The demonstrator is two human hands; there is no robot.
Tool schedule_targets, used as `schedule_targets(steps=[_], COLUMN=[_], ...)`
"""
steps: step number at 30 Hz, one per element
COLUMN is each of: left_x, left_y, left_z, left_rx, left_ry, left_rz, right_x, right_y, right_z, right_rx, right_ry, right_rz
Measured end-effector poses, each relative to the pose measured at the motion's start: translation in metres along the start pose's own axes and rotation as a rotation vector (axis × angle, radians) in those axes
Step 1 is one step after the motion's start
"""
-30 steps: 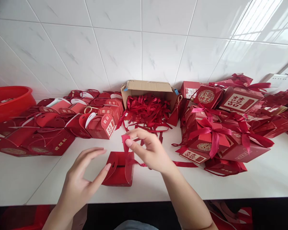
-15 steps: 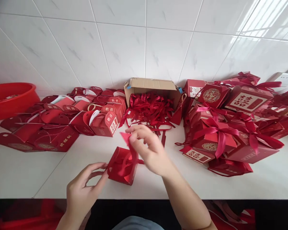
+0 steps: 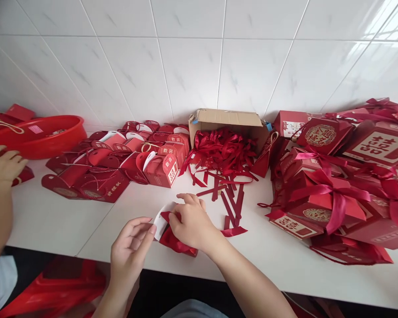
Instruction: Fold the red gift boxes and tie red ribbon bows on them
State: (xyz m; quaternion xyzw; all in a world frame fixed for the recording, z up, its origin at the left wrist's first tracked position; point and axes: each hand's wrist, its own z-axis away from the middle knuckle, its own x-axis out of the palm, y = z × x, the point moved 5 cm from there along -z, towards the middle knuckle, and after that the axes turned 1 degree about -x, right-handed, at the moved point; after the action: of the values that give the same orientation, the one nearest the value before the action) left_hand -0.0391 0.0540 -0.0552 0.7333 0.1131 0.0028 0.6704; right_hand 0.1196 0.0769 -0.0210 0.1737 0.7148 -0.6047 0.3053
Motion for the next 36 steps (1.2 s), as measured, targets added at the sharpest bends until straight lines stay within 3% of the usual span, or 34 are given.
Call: schedule_targets(steps=[4,9,13,16,19,21,24,26,28,30,32,34,36], left_x=[0.006,0.021,0.02,0.0,-0.037,-0.063,-0.09,-0.095,-0.086,-0.064,-0.036,-0.016,-0.002], left_y=[0.001,0.004,-0.005,-0.027,-0.05,-0.061,-0.064,-0.057,-0.047,-0.043,-0.044,-0.044,-0.045], left_z=[-0.004,-0.023,-0.033,-0.039,-0.048,-0.055,-0.057,-0.05,-0.034,-0.014,0.008,0.021,0.023], left_rx=[-0.016,-0.055,-0.021,0.033,0.063,0.009,-0.06,-0.03,0.026,0.01,-0.106,-0.173,-0.21], left_ry=[-0.081,-0.335,-0.399,-0.321,-0.148,-0.044,0.067,0.134,0.103,-0.098,-0.339,-0.398,-0.381], left_rz=[0.037,0.031,-0.12,-0.436,-0.77,-0.899,-0.998,-0.999,-0.902,-0.686,-0.447,-0.313,-0.218], right_x=[0.001,-0.001,-0.018,-0.037,-0.043,-0.038,-0.014,0.009,0.03,0.046,0.057,0.061,0.062], right_y=[-0.004,-0.009,0.001,0.023,0.051,0.067,0.088,0.097,0.102,0.102,0.101,0.101,0.101], right_z=[0.0,0.001,0.009,0.03,0.06,0.08,0.103,0.111,0.115,0.113,0.109,0.104,0.098], right_rx=[-0.061,-0.092,-0.075,-0.055,-0.014,0.038,0.182,0.315,0.432,0.505,0.539,0.558,0.563], right_ry=[-0.041,-0.067,0.085,0.294,0.405,0.444,0.364,0.259,0.228,0.278,0.373,0.463,0.493], right_rz=[0.018,0.073,0.002,-0.141,-0.246,-0.306,-0.479,-0.632,-0.831,-1.103,-1.388,-1.616,-1.78])
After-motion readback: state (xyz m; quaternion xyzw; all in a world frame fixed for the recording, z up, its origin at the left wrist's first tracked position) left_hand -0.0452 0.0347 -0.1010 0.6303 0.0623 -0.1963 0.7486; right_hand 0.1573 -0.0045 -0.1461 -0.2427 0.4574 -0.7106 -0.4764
